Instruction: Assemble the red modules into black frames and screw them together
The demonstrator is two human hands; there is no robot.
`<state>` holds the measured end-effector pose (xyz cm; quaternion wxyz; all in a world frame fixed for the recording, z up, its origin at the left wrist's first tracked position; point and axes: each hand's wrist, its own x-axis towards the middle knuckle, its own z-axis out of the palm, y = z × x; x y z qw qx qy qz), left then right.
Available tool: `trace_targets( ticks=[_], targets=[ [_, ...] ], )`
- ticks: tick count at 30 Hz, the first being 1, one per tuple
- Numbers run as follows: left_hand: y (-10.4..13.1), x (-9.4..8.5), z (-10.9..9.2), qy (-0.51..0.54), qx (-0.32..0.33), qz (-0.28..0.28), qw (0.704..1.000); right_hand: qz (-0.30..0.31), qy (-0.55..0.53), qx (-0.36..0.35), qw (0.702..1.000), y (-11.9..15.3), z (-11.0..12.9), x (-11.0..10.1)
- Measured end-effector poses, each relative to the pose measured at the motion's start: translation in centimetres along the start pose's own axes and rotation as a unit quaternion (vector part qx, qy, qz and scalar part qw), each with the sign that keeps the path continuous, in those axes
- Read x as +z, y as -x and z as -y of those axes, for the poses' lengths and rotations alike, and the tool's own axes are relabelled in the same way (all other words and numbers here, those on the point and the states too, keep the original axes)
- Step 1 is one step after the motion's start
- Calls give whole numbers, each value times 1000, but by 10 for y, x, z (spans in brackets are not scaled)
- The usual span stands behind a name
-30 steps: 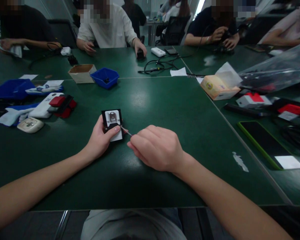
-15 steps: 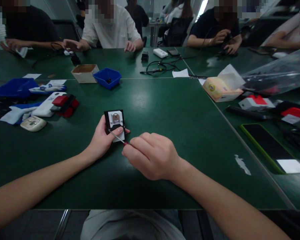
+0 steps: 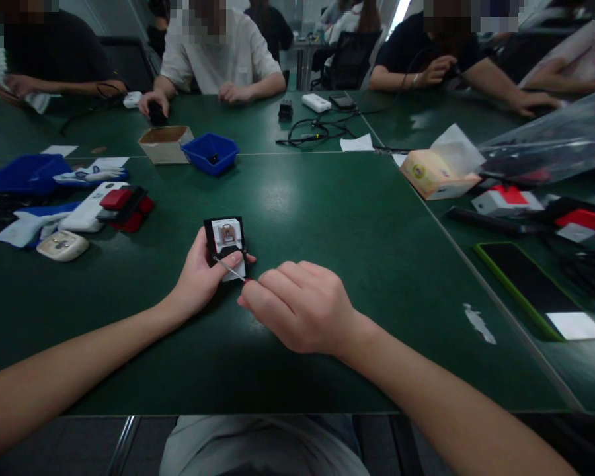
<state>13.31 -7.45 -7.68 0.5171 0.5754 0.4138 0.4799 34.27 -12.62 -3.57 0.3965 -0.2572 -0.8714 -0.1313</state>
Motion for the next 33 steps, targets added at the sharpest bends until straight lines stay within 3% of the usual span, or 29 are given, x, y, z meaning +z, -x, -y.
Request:
trace_targets(
  ticks=[12, 27, 33],
  targets=[
    [-1, -1, 1, -49, 32, -5, 998, 8, 8, -13, 1000, -3, 0, -4],
    [-1, -1, 1, -23, 13, 4, 1000, 16, 10, -9, 1000, -3, -1, -4],
    [-1, 0, 0, -22, 12, 3, 1000, 5, 7, -42, 999, -3, -1, -5]
  ],
)
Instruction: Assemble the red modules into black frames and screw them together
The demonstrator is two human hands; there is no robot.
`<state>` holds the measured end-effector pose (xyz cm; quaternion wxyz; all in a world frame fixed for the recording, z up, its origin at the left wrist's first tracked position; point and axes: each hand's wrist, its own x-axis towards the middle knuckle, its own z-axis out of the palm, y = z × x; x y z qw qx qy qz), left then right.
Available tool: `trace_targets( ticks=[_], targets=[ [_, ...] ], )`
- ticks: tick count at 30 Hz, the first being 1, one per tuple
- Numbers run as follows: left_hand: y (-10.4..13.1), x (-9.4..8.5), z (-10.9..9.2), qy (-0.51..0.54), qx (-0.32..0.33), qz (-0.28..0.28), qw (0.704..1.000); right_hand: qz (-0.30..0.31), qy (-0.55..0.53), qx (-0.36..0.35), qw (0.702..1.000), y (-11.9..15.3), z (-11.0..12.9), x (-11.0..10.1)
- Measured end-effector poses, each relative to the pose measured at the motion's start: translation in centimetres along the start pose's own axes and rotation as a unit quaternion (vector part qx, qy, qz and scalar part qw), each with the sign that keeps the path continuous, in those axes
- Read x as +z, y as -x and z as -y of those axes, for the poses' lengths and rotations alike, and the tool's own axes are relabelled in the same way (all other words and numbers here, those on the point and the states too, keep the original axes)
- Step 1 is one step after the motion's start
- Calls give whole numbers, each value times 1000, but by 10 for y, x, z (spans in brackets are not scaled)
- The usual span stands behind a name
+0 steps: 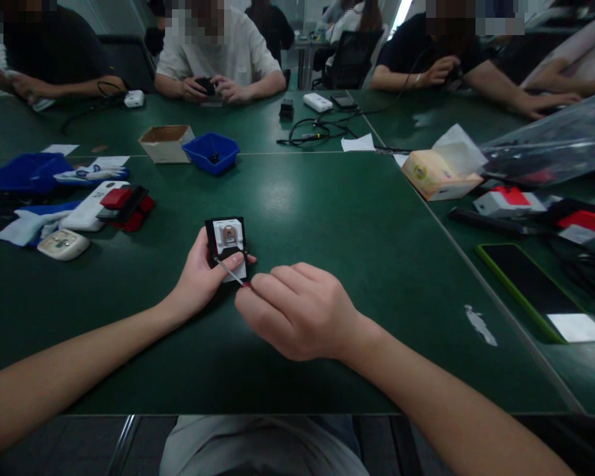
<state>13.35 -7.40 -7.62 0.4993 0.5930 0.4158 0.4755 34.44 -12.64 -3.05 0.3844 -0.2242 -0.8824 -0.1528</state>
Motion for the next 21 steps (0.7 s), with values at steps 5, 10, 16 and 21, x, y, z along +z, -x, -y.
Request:
trace_targets(
  ticks=[5, 10, 16, 21],
  targets=[
    [0, 0, -2, -3, -1, -1, 1000, 23, -4, 31, 999, 1, 0, 0],
    [0, -1, 0, -3, 1, 4, 1000, 13, -8, 13, 1000, 0, 1, 0],
    [0, -1, 1, 3, -8, 3, 1000, 54, 17, 48, 997, 0, 0, -2],
    [0, -2, 1, 1, -6, 5, 1000, 30, -18, 20, 999, 0, -1, -2]
  ],
)
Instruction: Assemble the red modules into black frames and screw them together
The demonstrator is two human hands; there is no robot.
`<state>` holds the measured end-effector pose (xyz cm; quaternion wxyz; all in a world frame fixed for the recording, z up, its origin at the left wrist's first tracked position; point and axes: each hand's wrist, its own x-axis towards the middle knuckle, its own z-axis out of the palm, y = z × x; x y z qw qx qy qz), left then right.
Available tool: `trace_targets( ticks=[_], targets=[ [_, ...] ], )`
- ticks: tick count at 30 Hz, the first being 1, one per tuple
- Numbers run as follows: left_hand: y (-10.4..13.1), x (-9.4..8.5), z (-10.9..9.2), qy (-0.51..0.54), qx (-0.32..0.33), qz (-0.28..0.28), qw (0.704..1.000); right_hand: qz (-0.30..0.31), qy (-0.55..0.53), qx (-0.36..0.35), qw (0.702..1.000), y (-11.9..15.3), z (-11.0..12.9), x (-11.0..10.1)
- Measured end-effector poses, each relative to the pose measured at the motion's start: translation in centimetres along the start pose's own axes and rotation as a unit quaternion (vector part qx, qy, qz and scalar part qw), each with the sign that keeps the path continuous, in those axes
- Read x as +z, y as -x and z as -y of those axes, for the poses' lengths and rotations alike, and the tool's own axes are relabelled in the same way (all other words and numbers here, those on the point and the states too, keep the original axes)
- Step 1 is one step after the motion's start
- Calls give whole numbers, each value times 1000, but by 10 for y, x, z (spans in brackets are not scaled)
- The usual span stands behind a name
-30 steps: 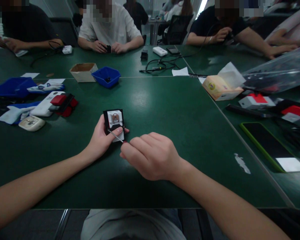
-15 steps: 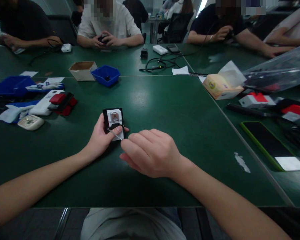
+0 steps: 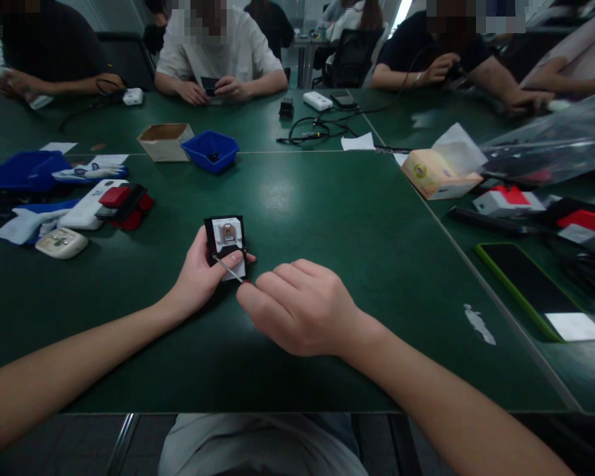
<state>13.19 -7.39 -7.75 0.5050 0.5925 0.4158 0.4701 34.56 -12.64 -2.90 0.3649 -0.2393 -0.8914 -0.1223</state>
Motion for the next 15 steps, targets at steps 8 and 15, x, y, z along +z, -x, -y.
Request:
trace_targets(
  ticks=[8, 15],
  targets=[
    [0, 1, 0, 10, 0, 0, 1000, 36, 46, 57, 997, 3, 0, 1],
    [0, 0, -1, 10, -3, 4, 1000, 63, 48, 52, 996, -3, 0, -4]
  ],
)
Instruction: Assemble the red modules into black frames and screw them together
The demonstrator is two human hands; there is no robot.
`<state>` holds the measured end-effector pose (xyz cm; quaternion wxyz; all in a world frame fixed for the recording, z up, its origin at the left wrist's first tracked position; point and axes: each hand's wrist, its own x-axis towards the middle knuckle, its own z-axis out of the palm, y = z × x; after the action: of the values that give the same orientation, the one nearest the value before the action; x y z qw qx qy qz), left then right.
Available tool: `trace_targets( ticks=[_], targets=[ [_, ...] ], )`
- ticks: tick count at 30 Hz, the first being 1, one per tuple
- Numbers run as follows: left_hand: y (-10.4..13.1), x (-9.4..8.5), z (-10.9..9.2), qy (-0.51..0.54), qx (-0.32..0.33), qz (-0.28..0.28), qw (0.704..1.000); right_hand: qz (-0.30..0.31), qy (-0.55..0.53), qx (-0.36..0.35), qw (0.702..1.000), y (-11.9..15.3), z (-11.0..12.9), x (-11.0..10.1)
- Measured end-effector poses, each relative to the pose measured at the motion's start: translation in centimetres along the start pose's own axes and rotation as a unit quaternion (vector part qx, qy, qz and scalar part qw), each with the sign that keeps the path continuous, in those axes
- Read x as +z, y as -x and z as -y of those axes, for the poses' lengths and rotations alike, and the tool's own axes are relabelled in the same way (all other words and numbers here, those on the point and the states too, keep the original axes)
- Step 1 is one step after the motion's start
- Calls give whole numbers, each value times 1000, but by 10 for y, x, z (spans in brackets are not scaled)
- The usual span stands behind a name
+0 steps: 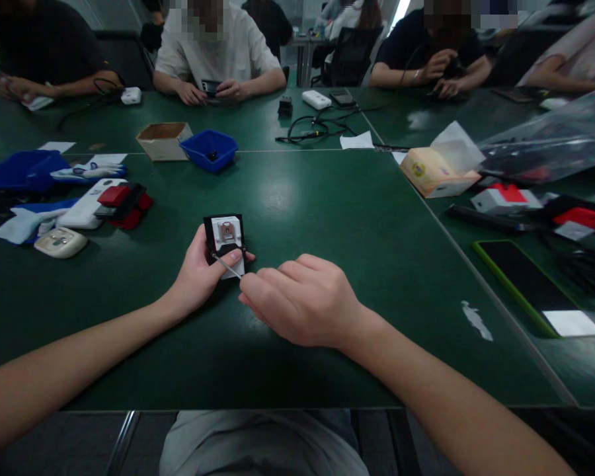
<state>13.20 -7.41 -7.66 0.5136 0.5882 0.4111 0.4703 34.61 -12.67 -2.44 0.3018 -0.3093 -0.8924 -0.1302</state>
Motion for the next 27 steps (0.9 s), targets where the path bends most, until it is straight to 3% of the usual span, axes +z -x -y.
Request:
trace_targets(
  ticks=[9, 16, 24, 27],
  targets=[
    [-1, 1, -1, 0, 0, -4, 1000, -30, 30, 33, 999, 4, -2, 3],
    [-1, 1, 2, -3, 9, 0, 1000, -37, -23, -58, 997, 2, 0, 2],
    [0, 2, -2, -4, -5, -5, 1000, -22, 7, 16, 1000, 5, -2, 3],
    [-1, 2, -1, 2, -3, -5, 1000, -10, -5, 5, 1000, 4, -2, 3]
  ],
)
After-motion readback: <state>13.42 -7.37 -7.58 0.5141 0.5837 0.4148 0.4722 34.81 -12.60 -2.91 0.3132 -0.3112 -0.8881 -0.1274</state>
